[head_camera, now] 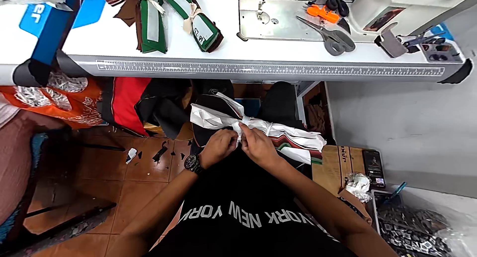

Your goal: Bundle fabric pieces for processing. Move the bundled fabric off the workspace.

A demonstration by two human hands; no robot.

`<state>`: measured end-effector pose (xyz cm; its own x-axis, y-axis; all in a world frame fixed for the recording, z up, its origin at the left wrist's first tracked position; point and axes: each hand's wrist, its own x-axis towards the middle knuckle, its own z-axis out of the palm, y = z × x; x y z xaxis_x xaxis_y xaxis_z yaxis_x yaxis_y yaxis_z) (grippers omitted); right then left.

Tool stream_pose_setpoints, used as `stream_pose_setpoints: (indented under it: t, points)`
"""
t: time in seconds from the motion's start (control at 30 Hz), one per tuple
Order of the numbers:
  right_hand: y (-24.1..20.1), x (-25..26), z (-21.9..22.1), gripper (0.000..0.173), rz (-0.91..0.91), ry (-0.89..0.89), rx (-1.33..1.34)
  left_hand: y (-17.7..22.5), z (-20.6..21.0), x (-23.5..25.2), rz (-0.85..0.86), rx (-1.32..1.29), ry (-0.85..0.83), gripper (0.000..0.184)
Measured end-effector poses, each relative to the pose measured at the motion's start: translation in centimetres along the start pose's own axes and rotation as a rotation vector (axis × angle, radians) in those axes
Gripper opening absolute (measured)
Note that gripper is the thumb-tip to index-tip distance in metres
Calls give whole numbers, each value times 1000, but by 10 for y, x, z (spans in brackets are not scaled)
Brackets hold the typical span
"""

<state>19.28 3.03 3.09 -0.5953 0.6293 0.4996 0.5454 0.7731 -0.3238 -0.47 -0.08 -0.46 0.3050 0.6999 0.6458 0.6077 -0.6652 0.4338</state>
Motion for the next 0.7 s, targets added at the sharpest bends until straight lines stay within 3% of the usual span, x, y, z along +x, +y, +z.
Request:
stream_pose_setpoints:
  t: [0.37, 0.57, 0.7]
  points:
    - [-10, 9, 4, 52, -13, -48, -71, 13, -9, 7, -26, 18, -31, 13]
    - [-3, -3, -6, 45, 46, 49, -21, 13, -6, 6, -44, 0, -16, 9]
    - [-5, -1, -1, 51, -17, 40, 23, 15, -8, 7, -38, 3, -19, 10]
